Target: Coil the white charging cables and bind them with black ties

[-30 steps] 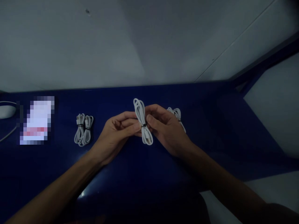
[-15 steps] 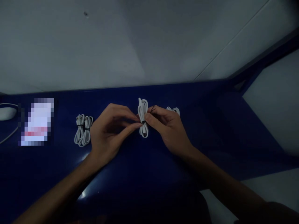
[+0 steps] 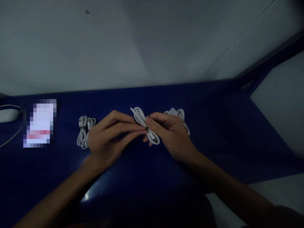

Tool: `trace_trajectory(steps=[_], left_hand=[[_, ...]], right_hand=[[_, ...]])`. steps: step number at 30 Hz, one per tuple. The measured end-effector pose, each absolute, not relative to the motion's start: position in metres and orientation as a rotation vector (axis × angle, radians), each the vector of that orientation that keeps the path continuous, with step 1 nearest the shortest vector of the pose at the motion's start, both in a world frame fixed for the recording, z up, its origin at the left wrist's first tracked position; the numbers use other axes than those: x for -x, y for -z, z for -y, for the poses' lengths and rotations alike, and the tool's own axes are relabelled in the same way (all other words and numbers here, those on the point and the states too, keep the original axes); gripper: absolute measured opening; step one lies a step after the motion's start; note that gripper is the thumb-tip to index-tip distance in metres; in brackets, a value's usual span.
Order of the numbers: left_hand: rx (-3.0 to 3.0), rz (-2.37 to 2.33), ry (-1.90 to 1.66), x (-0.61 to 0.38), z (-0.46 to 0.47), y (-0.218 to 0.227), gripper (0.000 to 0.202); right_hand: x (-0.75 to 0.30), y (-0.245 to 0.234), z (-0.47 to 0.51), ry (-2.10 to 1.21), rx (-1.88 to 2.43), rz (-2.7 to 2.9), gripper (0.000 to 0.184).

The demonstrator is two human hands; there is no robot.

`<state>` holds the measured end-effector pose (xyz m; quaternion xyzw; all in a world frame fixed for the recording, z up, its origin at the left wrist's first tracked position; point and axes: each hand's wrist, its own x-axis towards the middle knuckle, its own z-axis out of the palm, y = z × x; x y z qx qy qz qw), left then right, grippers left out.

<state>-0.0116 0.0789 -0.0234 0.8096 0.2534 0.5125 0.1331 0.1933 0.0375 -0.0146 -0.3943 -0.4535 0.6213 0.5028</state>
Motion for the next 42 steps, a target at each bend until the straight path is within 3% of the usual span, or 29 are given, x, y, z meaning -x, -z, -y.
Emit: trace_trajectory(steps=[15,42], left_hand=[[-2.417,-0.851,-1.425,0.004,-0.071,0.024,0.019],[-2.471,-0.897,-1.406,0.001,-0.064,0.035,0.016]], right_hand=[[-0.185,0.02,-0.028,-1.567,0.925,0.936,0.028],[-0.169,0.018,-0.02,-1.508,0.991,0.782,0.024]])
